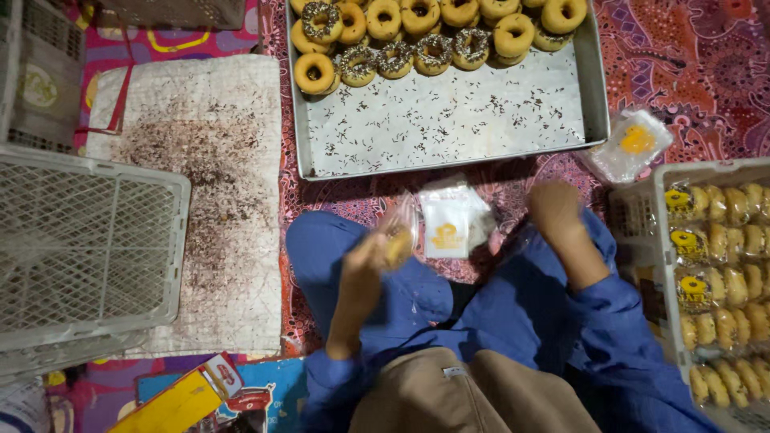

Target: The person picks doughnuts from a metal tray and places them into small plastic bags. They seal each bag and place it into a plastic crate. The process is repeated for multiple doughnuts.

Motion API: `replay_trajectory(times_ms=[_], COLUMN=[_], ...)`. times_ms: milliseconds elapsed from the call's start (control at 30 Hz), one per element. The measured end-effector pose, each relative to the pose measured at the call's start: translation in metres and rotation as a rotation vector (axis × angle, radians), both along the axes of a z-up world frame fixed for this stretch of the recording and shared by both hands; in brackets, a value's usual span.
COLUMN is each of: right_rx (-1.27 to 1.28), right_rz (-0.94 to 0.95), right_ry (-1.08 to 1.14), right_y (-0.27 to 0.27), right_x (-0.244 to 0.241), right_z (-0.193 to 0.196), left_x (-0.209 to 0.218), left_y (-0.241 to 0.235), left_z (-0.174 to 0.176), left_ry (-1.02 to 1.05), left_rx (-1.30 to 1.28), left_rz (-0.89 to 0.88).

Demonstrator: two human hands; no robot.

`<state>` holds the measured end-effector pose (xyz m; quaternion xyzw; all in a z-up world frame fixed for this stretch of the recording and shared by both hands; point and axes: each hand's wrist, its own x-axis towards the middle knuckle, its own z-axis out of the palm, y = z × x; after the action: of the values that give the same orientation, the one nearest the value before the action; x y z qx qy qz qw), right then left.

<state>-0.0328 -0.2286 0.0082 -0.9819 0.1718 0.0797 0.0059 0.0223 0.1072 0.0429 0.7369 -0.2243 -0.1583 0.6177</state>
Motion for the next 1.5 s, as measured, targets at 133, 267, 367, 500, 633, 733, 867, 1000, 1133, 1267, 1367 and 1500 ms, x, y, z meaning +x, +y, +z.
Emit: replay_trajectory(times_ms=[133,267,367,500,633,733,867,1000,1133,1267,1367,1500], right_rx=[0.052,0.448,0.720,1.390,1.453,1.781,1.070,0.489,1.437,1.904,1.835,1.797], right_rz=[-0.073,0.551,0.267,0.090,0.022,-0.086,0.031,0.127,0.433,-0.022,-0.394,-0.317], right_ry=[0.156,-0.670,-0.574,-0.490,-0.295,-0.038,0.096,0.236,-0.464,-0.478,-0.642,-0.687], right_y=[0.035,0.143,0.159,0.166,0.179,0.156,0.111,0.098,0.120,0.163,0.197,0.214], right_x=[-0.022,-0.006,0.014,0.014,-0.004,0.004,0.024,0.012,0.020,0.050,0.060,0.061], right_z=[0.008,0.020,0.036,0.032,-0.029,-0.087,-0.109,-0.054,-0.014,-0.039,-0.074,-0.093], left_x=[-0.010,-0.038,-0.042,-0.009,0.001,-0.002,-0.001,0.003,0.006,0.023,0.034,0.030], left_y=[-0.018,-0.052,-0.046,-0.003,0.001,0.002,0.015,0.016,0.011,0.014,0.029,0.054], left_z=[0.008,0.008,0.005,-0.005,-0.017,-0.016,-0.010,-0.009,-0.015,-0.029,-0.047,-0.070], left_ry=[0.302,0.107,-0.100,-0.005,0.117,0.013,-0.001,0.004,-0.055,0.040,-0.213,-0.419], left_rx=[-0.306,-0.432,-0.451,-0.117,0.065,0.102,0.128,0.094,0.162,0.160,0.184,0.113], left_rz=[0.377,0.349,0.303,0.327,0.438,0.525,0.536,0.531,0.516,0.604,0.709,0.730])
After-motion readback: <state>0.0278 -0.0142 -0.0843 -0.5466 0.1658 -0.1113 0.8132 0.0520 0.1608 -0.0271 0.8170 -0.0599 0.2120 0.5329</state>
